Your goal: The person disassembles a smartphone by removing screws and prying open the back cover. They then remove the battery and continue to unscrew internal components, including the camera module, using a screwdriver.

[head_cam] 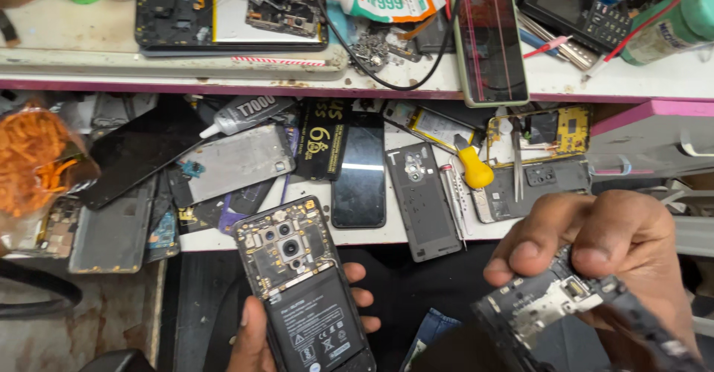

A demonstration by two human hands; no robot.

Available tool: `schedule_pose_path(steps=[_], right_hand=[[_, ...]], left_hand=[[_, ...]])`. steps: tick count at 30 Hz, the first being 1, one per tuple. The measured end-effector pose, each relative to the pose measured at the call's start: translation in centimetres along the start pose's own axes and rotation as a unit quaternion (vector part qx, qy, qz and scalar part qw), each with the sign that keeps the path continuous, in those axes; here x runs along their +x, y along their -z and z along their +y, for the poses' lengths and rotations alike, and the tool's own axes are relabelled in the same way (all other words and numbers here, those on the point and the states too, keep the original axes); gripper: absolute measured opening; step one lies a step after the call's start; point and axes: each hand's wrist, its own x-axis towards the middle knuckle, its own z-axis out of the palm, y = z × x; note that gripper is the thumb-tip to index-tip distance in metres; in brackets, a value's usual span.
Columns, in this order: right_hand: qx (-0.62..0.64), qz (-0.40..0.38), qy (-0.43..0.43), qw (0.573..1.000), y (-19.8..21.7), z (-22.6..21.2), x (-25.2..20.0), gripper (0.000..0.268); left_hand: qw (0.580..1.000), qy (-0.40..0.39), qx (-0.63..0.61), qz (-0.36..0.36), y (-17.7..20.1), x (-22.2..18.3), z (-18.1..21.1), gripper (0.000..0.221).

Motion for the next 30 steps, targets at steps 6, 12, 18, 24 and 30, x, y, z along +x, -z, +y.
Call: schedule_pose_path(steps=[6,12,18,24,30], right_hand=[[-0.326,0.111,-0.089,0.935,-1.2,-1.0,0.9,0.026],[-0.412,0.148,-0.119,0.891,-1.1,-1.2,0.2,0.034],[-0.331,0.142,-0.133,0.923,-0.8,-1.5,0.0,0.038],[-0.296,0.131,-0.123,0.938,-1.2,-1.7,0.0,0.036],[-0.294,0.145,-0.133,0.935,-1.1,-1.7,-0.3,0.036]], left_hand=[[1.0,0.019,0.014,0.01,-0.4,0.2,0.4,0.084],[0.997,0.013,0.051,0.058,-0.5,0.0,0.3,0.084],[0.998,-0.002,0.056,0.007,-1.0,0.3,0.3,0.079],[0.993,0.031,0.085,0.08,-1.6,0.1,0.5,0.084],[0.995,0.036,0.075,0.062,-2.1,0.0,0.4,0.085]])
